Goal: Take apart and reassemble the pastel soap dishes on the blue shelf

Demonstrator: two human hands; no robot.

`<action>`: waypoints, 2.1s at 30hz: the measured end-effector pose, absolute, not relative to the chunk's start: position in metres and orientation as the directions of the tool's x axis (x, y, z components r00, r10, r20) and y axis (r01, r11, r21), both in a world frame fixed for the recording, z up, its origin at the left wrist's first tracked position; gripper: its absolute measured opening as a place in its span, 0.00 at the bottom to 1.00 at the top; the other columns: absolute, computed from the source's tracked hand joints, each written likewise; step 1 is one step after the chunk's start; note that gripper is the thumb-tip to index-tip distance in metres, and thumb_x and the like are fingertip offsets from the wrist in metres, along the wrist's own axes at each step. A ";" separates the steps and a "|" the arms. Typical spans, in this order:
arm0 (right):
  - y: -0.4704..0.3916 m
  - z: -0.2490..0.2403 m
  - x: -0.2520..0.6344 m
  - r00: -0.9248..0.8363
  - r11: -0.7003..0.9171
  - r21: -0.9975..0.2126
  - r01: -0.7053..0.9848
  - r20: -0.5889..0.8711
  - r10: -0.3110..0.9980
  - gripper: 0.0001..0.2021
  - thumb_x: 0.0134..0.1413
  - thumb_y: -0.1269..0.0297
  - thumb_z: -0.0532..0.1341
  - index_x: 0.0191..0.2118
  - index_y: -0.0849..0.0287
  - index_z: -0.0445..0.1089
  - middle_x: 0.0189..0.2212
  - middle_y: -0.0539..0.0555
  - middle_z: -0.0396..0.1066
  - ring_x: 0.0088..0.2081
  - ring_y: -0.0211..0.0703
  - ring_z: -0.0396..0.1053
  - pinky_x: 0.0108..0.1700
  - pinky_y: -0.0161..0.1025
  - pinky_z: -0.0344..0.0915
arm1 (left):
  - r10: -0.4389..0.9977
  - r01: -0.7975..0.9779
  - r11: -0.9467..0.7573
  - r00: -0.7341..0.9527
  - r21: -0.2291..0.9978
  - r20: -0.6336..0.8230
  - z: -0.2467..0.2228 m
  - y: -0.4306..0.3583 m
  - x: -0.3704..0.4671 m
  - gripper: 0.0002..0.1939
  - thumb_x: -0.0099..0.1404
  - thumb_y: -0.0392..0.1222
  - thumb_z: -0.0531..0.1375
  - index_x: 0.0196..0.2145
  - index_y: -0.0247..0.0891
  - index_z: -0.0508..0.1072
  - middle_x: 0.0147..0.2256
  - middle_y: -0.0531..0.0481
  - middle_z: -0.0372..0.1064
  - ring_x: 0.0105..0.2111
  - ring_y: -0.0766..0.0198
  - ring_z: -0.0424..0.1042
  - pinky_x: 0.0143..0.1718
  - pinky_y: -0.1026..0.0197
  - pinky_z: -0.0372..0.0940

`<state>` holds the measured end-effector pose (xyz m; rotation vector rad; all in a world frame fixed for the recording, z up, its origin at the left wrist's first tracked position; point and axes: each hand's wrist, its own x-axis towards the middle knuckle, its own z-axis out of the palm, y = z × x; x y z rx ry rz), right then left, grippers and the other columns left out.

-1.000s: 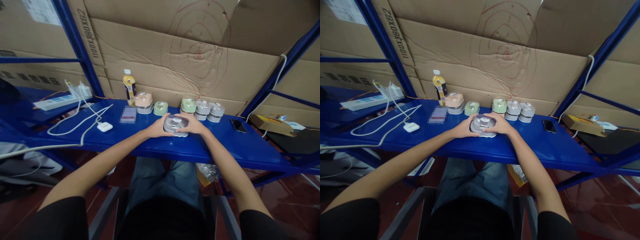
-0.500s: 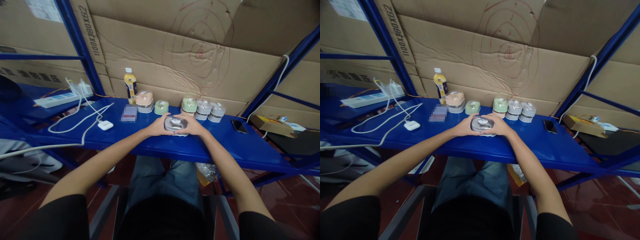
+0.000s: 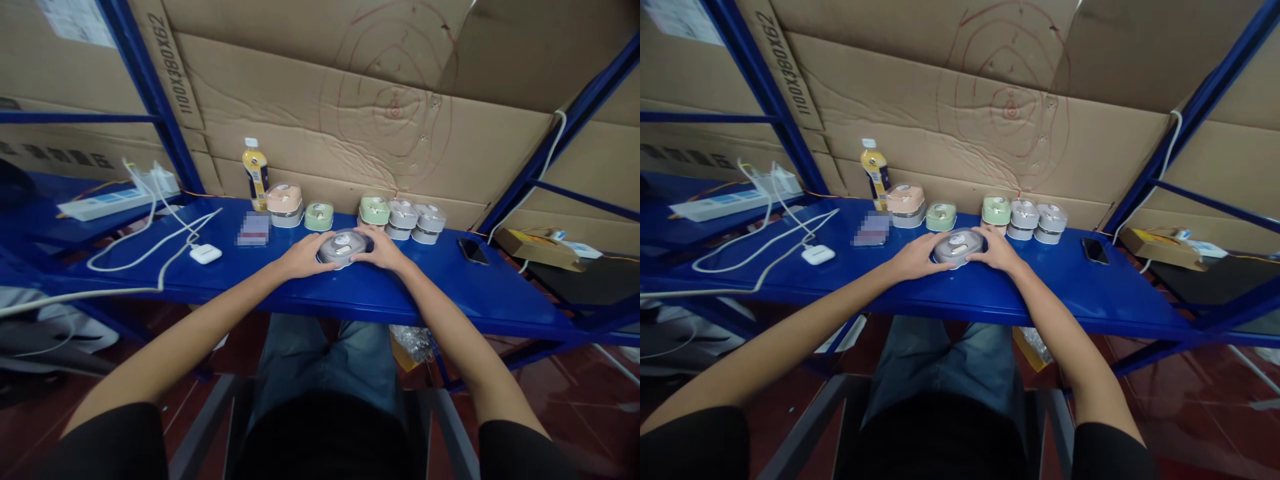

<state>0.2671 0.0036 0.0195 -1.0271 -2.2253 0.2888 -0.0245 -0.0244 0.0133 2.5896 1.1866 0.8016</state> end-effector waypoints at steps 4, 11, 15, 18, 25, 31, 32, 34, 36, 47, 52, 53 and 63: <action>0.006 0.017 0.268 -0.355 0.593 -0.445 0.671 0.509 0.784 0.39 0.50 0.50 0.80 0.66 0.52 0.74 0.62 0.63 0.73 0.61 0.64 0.74 0.65 0.63 0.72 | 0.831 0.857 -0.484 0.388 0.175 0.399 0.019 -0.039 -0.006 0.47 0.68 0.71 0.68 0.71 0.36 0.67 0.58 0.27 0.75 0.58 0.27 0.76 0.56 0.38 0.72; 0.007 0.025 0.279 -0.211 0.516 -0.420 0.746 0.586 0.782 0.20 0.57 0.55 0.74 0.53 0.55 0.79 0.48 0.60 0.79 0.44 0.56 0.79 0.57 0.57 0.76 | 0.885 0.921 -0.349 0.263 0.172 0.385 0.029 -0.007 0.052 0.43 0.71 0.69 0.66 0.67 0.29 0.69 0.57 0.17 0.74 0.55 0.21 0.77 0.53 0.36 0.71; 0.008 0.023 0.280 -0.216 0.510 -0.415 0.753 0.577 0.788 0.16 0.57 0.55 0.73 0.48 0.55 0.80 0.44 0.59 0.80 0.41 0.54 0.79 0.55 0.56 0.77 | 0.902 0.921 -0.321 0.225 0.223 0.368 0.033 0.030 0.071 0.43 0.72 0.62 0.67 0.68 0.23 0.65 0.58 0.12 0.72 0.58 0.18 0.74 0.55 0.32 0.68; 0.008 0.022 0.279 -0.233 0.530 -0.421 0.736 0.577 0.783 0.14 0.58 0.56 0.72 0.48 0.54 0.79 0.48 0.60 0.81 0.37 0.51 0.79 0.53 0.56 0.78 | 0.894 0.901 -0.353 0.245 0.252 0.374 0.035 0.046 0.072 0.38 0.72 0.55 0.68 0.68 0.26 0.66 0.61 0.15 0.70 0.62 0.20 0.70 0.60 0.32 0.65; 0.005 0.025 0.276 -0.230 0.504 -0.423 0.753 0.549 0.803 0.13 0.60 0.57 0.70 0.46 0.57 0.80 0.47 0.62 0.81 0.37 0.50 0.79 0.51 0.54 0.78 | 0.833 0.896 -0.414 0.302 0.160 0.463 0.041 0.059 0.033 0.37 0.69 0.52 0.69 0.68 0.30 0.67 0.69 0.19 0.61 0.70 0.20 0.58 0.69 0.29 0.55; 0.004 0.025 0.277 -0.227 0.491 -0.414 0.767 0.540 0.810 0.12 0.61 0.55 0.70 0.44 0.57 0.80 0.45 0.61 0.82 0.36 0.51 0.79 0.48 0.53 0.78 | 0.878 0.916 -0.372 0.295 0.148 0.378 0.027 0.050 -0.002 0.40 0.69 0.60 0.67 0.69 0.34 0.64 0.72 0.21 0.59 0.73 0.20 0.54 0.69 0.25 0.55; 0.004 0.025 0.277 -0.228 0.492 -0.415 0.765 0.540 0.810 0.11 0.61 0.55 0.70 0.43 0.56 0.80 0.44 0.60 0.83 0.36 0.50 0.79 0.47 0.52 0.78 | 0.868 0.912 -0.386 0.307 0.140 0.390 0.024 0.042 -0.006 0.40 0.70 0.60 0.66 0.69 0.33 0.64 0.72 0.20 0.59 0.73 0.19 0.53 0.68 0.25 0.56; 0.004 0.024 0.278 -0.235 0.494 -0.427 0.757 0.528 0.816 0.11 0.60 0.55 0.70 0.42 0.56 0.80 0.40 0.58 0.83 0.36 0.50 0.78 0.45 0.50 0.77 | 0.845 0.902 -0.415 0.333 0.118 0.419 0.019 0.020 -0.013 0.37 0.71 0.60 0.65 0.67 0.33 0.66 0.70 0.19 0.60 0.71 0.18 0.54 0.65 0.25 0.60; 0.003 0.024 0.277 -0.247 0.494 -0.455 0.741 0.499 0.831 0.10 0.62 0.56 0.69 0.42 0.56 0.81 0.37 0.57 0.83 0.36 0.50 0.79 0.45 0.50 0.77 | 0.833 0.887 -0.445 0.361 0.120 0.419 0.017 -0.006 -0.020 0.33 0.71 0.60 0.66 0.63 0.34 0.68 0.67 0.20 0.62 0.69 0.19 0.58 0.62 0.26 0.64; -0.025 0.031 0.258 -0.567 0.735 -0.362 0.573 0.472 0.675 0.56 0.40 0.37 0.82 0.74 0.50 0.67 0.73 0.65 0.65 0.74 0.70 0.63 0.75 0.66 0.61 | 0.676 0.493 -0.736 0.570 0.463 0.468 0.017 -0.021 -0.004 0.42 0.54 0.62 0.77 0.57 0.41 0.67 0.59 0.35 0.69 0.62 0.35 0.71 0.65 0.35 0.69; -0.022 0.032 0.262 -0.539 0.679 -0.419 0.603 0.414 0.734 0.47 0.48 0.41 0.78 0.71 0.53 0.70 0.65 0.64 0.76 0.65 0.68 0.74 0.68 0.64 0.70 | 0.647 0.349 -0.733 0.621 0.583 0.442 0.014 0.003 0.018 0.59 0.48 0.61 0.81 0.70 0.39 0.61 0.66 0.30 0.70 0.66 0.32 0.72 0.67 0.33 0.67; -0.021 0.033 0.264 -0.531 0.669 -0.437 0.601 0.407 0.743 0.45 0.48 0.42 0.78 0.70 0.54 0.71 0.64 0.64 0.76 0.64 0.68 0.75 0.68 0.64 0.71 | 0.656 0.343 -0.722 0.615 0.601 0.438 0.012 0.005 0.018 0.61 0.49 0.61 0.81 0.71 0.40 0.60 0.66 0.30 0.70 0.66 0.32 0.72 0.67 0.32 0.67; 0.001 0.039 0.306 -0.327 0.491 -0.593 0.639 0.368 0.870 0.42 0.46 0.48 0.79 0.66 0.58 0.73 0.63 0.65 0.78 0.62 0.65 0.77 0.66 0.62 0.72 | 0.655 0.458 -0.755 0.571 0.469 0.495 -0.002 0.003 0.004 0.43 0.58 0.65 0.76 0.64 0.39 0.78 0.54 0.38 0.68 0.60 0.38 0.72 0.68 0.32 0.67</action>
